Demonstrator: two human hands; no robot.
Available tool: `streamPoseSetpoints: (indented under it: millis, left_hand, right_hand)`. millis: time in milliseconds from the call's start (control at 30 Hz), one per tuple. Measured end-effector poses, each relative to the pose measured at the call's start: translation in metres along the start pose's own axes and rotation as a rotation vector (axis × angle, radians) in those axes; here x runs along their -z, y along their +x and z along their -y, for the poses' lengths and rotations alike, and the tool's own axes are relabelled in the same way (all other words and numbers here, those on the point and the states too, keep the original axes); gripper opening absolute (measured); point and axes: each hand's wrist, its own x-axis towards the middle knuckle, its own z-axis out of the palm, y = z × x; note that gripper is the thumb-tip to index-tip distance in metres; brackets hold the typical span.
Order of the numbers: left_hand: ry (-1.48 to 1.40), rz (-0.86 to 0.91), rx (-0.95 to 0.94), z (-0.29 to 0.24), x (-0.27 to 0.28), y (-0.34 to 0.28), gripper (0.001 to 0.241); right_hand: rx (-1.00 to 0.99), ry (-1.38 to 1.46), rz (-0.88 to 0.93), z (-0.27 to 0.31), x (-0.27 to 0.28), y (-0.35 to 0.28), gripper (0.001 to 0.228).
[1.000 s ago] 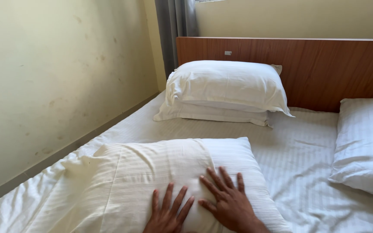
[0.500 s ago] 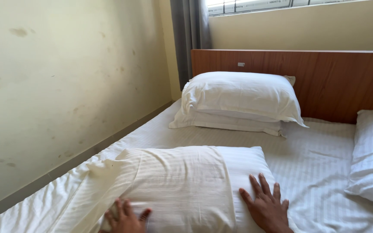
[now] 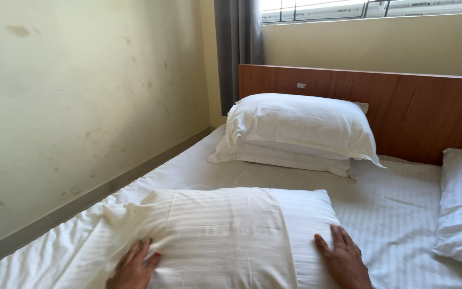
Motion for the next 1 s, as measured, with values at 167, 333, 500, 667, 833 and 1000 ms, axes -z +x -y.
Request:
streamPoseSetpoints:
  millis: [167, 333, 500, 667, 833, 1000]
  left_hand:
    - [0.333, -0.019, 0.328, -0.023, 0.032, -0.007, 0.051]
    - [0.133, -0.34, -0.189, -0.054, 0.073, -0.016, 0.025]
    - [0.018, 0.136, -0.153, -0.057, 0.061, -0.005, 0.045]
    - [0.184, 0.133, 0.103, -0.034, 0.06, -0.001, 0.05]
    - [0.027, -0.061, 0.314, -0.048, 0.067, 0.008, 0.047]
    - [-0.03, 0.176, 0.373, -0.068, 0.069, 0.011, 0.085]
  right_hand:
    - [0.044, 0.091, -0.043, -0.027, -0.022, 0.03, 0.086]
    - [0.152, 0.192, -0.09, -0.029, -0.02, 0.038, 0.079]
    - [0.004, 0.208, -0.007, -0.008, 0.002, 0.029, 0.08]
    - [-0.014, 0.256, 0.007, -0.002, 0.011, 0.022, 0.085]
    - [-0.177, 0.327, 0.111, -0.012, 0.018, 0.032, 0.105]
    - [-0.287, 0.368, 0.288, -0.022, 0.039, 0.033, 0.107]
